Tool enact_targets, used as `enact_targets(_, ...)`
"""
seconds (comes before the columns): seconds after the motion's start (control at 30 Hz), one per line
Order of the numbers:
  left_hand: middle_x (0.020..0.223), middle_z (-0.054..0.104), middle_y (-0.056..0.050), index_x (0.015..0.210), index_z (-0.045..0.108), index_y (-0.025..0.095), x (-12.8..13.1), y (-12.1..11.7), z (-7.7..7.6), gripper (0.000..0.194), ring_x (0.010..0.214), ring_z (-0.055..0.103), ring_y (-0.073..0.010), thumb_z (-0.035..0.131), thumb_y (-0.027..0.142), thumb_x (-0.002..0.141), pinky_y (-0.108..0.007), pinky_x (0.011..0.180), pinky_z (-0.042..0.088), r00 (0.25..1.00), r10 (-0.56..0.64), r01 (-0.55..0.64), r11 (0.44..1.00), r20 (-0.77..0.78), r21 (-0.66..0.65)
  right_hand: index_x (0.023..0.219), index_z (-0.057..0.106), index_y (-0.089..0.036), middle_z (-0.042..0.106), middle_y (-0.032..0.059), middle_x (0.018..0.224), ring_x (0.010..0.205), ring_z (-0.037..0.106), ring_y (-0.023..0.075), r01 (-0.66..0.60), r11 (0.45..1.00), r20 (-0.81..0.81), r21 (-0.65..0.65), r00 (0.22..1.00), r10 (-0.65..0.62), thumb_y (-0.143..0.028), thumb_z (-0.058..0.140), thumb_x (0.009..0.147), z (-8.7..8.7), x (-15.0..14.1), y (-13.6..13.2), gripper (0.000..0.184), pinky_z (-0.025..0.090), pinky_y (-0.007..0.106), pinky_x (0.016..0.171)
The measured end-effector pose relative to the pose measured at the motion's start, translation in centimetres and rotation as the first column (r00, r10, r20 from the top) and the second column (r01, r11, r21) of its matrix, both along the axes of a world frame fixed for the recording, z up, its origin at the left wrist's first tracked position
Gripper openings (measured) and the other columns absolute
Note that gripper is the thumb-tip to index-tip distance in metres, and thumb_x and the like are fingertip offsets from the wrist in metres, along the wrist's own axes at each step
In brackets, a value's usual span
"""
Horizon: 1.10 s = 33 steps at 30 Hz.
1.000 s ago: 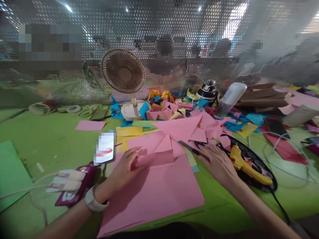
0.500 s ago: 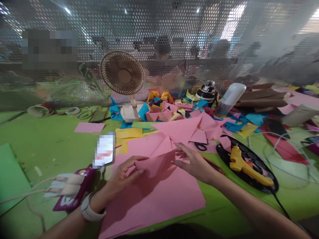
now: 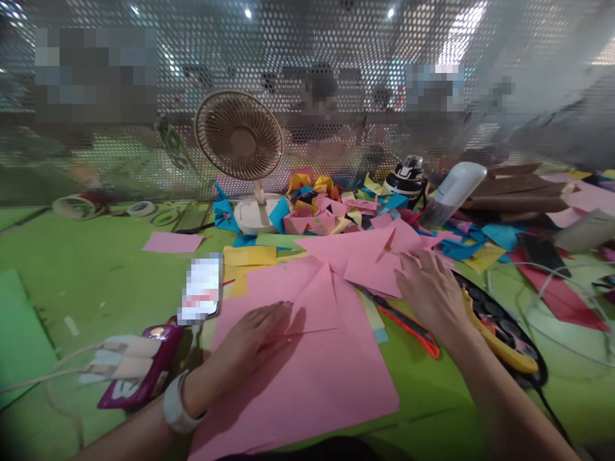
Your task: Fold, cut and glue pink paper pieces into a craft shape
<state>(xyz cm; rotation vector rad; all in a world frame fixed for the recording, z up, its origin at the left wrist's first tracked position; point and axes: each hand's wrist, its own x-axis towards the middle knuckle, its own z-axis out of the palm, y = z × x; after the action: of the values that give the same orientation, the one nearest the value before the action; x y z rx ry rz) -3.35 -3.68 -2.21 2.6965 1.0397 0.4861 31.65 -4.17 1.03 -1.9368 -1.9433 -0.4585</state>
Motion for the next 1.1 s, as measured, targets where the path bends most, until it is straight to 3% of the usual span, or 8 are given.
enact_targets(0.1, 0.122, 0.058, -0.010, 0.124, 0.047, 0.015, 0.1, 0.2, -0.5, 0.033, 0.109, 0.056, -0.0208, 0.043, 0.021, 0.092, -0.040, 0.091, 0.048, 0.999, -0.027, 0.029, 0.997, -0.020, 0.066, 0.123, 0.054, -0.017, 0.051, 0.0138, 0.128, 0.118, 0.047, 0.0298, -0.223, 0.973, -0.004, -0.051, 0.975, 0.223, -0.035, 0.045, 0.088, -0.6, -3.2, -0.3, 0.040, 0.042, 0.048, 0.094)
enact_targets(0.2, 0.120, 0.060, -0.010, 0.120, 0.049, 0.014, 0.1, 0.2, -0.5, 0.030, 0.106, 0.058, -0.0200, 0.043, 0.015, 0.091, -0.039, 0.090, 0.049, 0.998, -0.060, 0.060, 0.995, 0.000, 0.079, 0.130, 0.046, -0.018, 0.049, 0.0119, 0.133, 0.122, 0.045, 0.0252, -0.552, 0.794, -0.076, -0.254, 0.830, 0.553, -0.047, 0.051, 0.084, -1.7, -7.1, -0.8, 0.055, 0.043, 0.040, 0.097)
enact_targets(0.3, 0.116, 0.062, -0.009, 0.119, 0.051, 0.016, 0.1, -0.2, 0.0, 0.029, 0.104, 0.059, -0.0195, 0.048, 0.019, 0.090, -0.038, 0.089, 0.050, 0.996, -0.047, 0.046, 0.999, 0.081, 0.021, 0.130, 0.046, -0.014, 0.049, 0.0155, 0.132, 0.122, 0.044, 0.0296, -0.618, 0.740, -0.045, -0.266, 0.774, 0.631, -0.050, 0.057, 0.080, -3.1, -9.6, -1.2, 0.062, 0.043, 0.045, 0.096)
enact_targets(0.53, 0.112, 0.062, -0.007, 0.125, 0.047, 0.020, 0.0, -1.6, 1.8, 0.036, 0.099, 0.060, -0.0150, 0.048, 0.020, 0.088, -0.028, 0.085, 0.052, 0.943, -0.042, 0.143, 0.947, 0.330, -0.289, 0.116, 0.059, -0.016, 0.062, 0.0113, 0.118, 0.110, 0.056, 0.0215, -0.742, 0.665, 0.041, -0.083, 0.665, 0.746, -0.002, 0.040, 0.084, -4.1, -9.3, -1.1, 0.040, 0.043, 0.044, 0.097)
enact_targets(0.63, 0.125, 0.055, -0.009, 0.129, 0.044, 0.019, -0.5, -1.5, 2.6, 0.045, 0.116, 0.050, -0.0178, 0.043, 0.010, 0.085, -0.035, 0.097, 0.045, 0.914, -0.107, 0.202, 0.957, 0.393, -0.209, 0.116, 0.059, -0.021, 0.061, 0.0086, 0.120, 0.114, 0.054, 0.0189, -0.781, 0.624, -0.224, 0.026, 0.603, 0.765, -0.007, 0.042, 0.087, -3.5, -8.8, -0.8, 0.036, 0.039, 0.044, 0.102)
enact_targets(0.8, 0.136, 0.045, -0.009, 0.130, 0.044, 0.023, -1.2, -0.5, 2.5, 0.047, 0.128, 0.037, -0.0215, 0.052, 0.013, 0.085, -0.043, 0.104, 0.036, 0.931, -0.150, 0.083, 0.975, 0.331, 0.208, 0.108, 0.065, -0.031, 0.061, 0.0059, 0.121, 0.115, 0.053, 0.0189, -0.815, 0.544, -0.736, 0.201, 0.241, 0.633, -0.016, 0.049, 0.089, -2.8, -9.0, -0.5, 0.029, 0.047, 0.039, 0.094)
enact_targets(0.93, 0.124, 0.058, -0.001, 0.127, 0.046, 0.025, -1.4, -0.4, 2.1, 0.042, 0.126, 0.040, -0.0159, 0.053, 0.013, 0.087, -0.044, 0.110, 0.026, 0.948, -0.267, 0.187, 0.908, 0.173, 0.375, 0.103, 0.068, -0.033, 0.061, 0.0060, 0.120, 0.116, 0.053, 0.0216, -0.824, 0.538, -0.869, 0.179, 0.124, 0.479, -0.025, 0.054, 0.087, -3.0, -9.4, -0.8, 0.022, 0.045, 0.042, 0.095)
enact_targets(1.1, 0.130, 0.053, -0.009, 0.134, 0.038, 0.013, -1.4, -0.9, 2.6, 0.050, 0.128, 0.038, -0.0189, 0.052, 0.027, 0.088, -0.047, 0.112, 0.018, 0.954, -0.289, 0.246, 0.909, 0.083, 0.338, 0.105, 0.067, -0.032, 0.064, 0.0060, 0.116, 0.111, 0.057, 0.0215, -0.780, 0.599, -0.948, 0.183, 0.022, 0.319, -0.032, 0.055, 0.086, -2.6, -9.8, -1.3, 0.022, 0.045, 0.040, 0.095)
